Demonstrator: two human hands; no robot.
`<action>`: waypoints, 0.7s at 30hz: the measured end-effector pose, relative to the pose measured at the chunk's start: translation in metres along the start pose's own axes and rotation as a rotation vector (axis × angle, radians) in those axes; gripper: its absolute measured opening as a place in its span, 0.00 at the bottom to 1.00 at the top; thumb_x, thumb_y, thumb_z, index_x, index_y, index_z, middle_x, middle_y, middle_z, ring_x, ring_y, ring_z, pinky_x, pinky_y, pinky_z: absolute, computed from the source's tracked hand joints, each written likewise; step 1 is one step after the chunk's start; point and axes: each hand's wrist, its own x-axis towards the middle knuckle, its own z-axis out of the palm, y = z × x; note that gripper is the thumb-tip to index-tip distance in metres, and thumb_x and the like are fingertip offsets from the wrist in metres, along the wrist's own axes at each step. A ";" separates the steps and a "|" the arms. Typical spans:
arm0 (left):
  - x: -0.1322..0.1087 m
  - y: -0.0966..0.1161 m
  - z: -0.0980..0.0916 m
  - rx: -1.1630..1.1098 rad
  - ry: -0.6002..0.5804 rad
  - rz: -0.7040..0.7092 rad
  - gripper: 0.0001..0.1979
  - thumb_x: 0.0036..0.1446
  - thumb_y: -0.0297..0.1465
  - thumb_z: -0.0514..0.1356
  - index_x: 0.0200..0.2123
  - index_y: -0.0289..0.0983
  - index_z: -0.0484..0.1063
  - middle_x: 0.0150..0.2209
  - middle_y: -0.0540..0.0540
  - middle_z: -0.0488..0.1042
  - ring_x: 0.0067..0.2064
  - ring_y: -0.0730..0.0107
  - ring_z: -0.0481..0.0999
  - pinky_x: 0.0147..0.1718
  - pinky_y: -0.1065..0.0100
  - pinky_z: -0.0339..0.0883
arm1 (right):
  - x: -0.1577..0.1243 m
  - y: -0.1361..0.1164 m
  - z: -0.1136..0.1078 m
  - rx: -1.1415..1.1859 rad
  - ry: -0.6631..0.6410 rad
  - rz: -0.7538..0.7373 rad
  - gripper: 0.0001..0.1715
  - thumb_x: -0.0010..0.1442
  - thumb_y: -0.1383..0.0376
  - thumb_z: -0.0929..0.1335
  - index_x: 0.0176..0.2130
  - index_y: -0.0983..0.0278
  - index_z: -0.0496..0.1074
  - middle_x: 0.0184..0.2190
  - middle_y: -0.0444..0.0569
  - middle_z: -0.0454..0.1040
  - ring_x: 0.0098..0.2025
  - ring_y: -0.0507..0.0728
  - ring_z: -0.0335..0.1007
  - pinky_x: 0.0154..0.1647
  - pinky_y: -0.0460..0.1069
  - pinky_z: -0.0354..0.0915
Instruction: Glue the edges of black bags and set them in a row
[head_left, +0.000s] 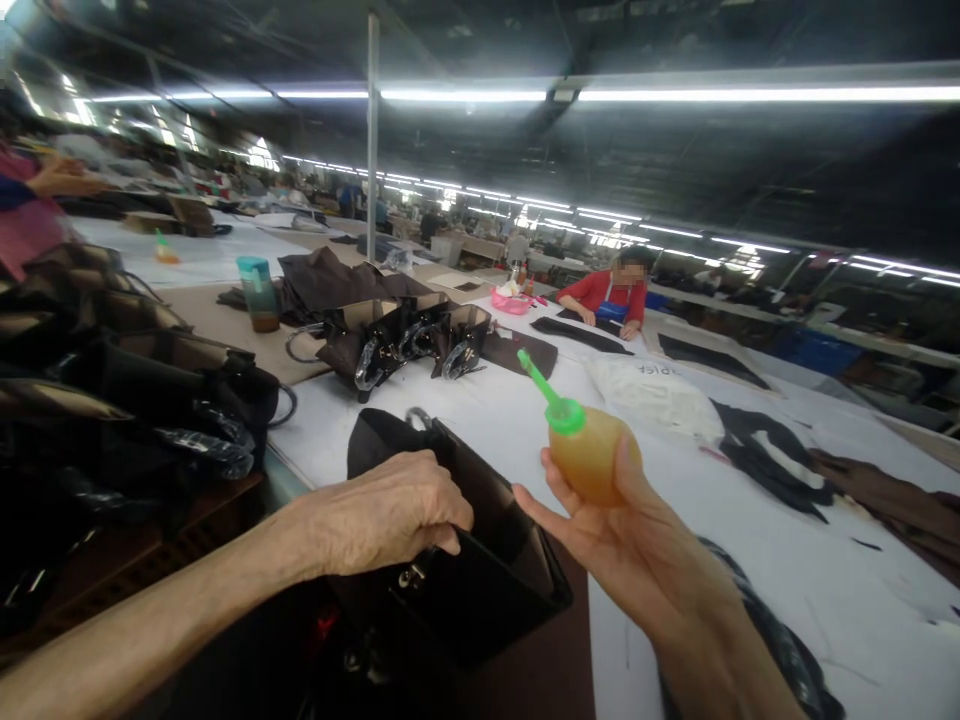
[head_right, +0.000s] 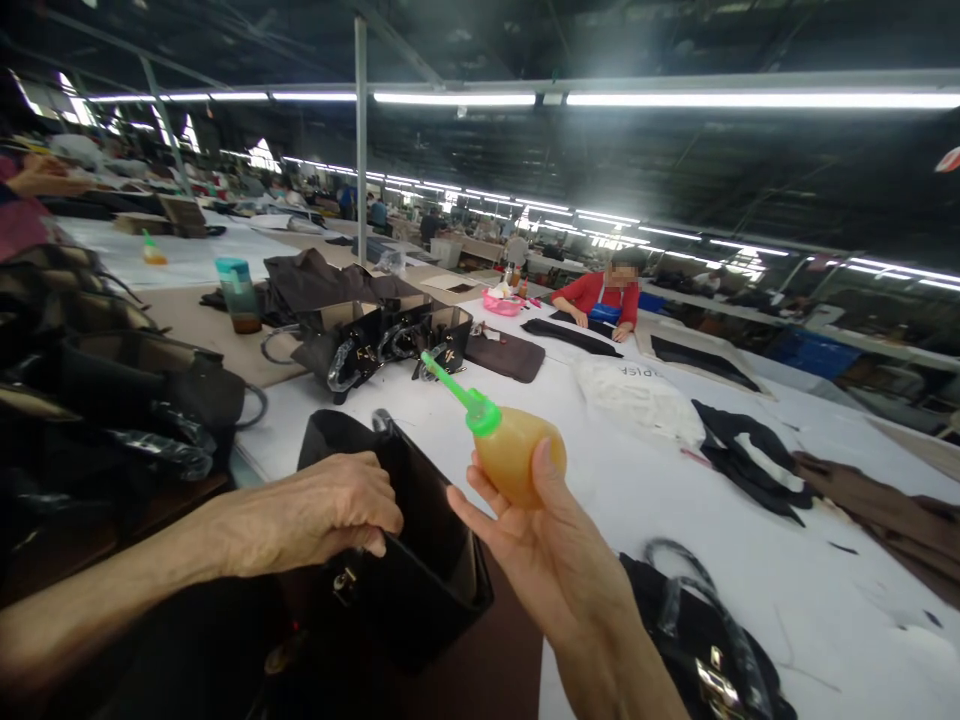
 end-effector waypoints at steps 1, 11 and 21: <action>-0.003 -0.001 0.002 -0.019 0.010 -0.007 0.07 0.55 0.27 0.59 0.26 0.38 0.67 0.27 0.54 0.73 0.35 0.73 0.70 0.40 0.69 0.56 | -0.003 0.004 0.001 0.007 0.006 0.025 0.21 0.51 0.58 0.73 0.44 0.63 0.71 0.38 0.52 0.75 0.38 0.59 0.71 0.48 0.70 0.60; -0.025 -0.001 0.029 -0.559 0.418 -0.249 0.10 0.47 0.30 0.66 0.33 0.37 0.68 0.41 0.49 0.70 0.45 0.68 0.68 0.44 0.70 0.61 | -0.013 0.034 0.011 -0.019 0.004 0.029 0.18 0.55 0.58 0.71 0.44 0.62 0.71 0.40 0.52 0.74 0.40 0.60 0.71 0.49 0.67 0.62; 0.014 -0.046 0.020 -0.266 0.202 -0.946 0.35 0.31 0.47 0.66 0.42 0.33 0.66 0.39 0.40 0.72 0.40 0.54 0.71 0.33 0.65 0.64 | -0.007 0.042 0.013 0.060 0.135 0.021 0.17 0.54 0.58 0.71 0.44 0.56 0.70 0.46 0.48 0.72 0.42 0.60 0.70 0.49 0.69 0.62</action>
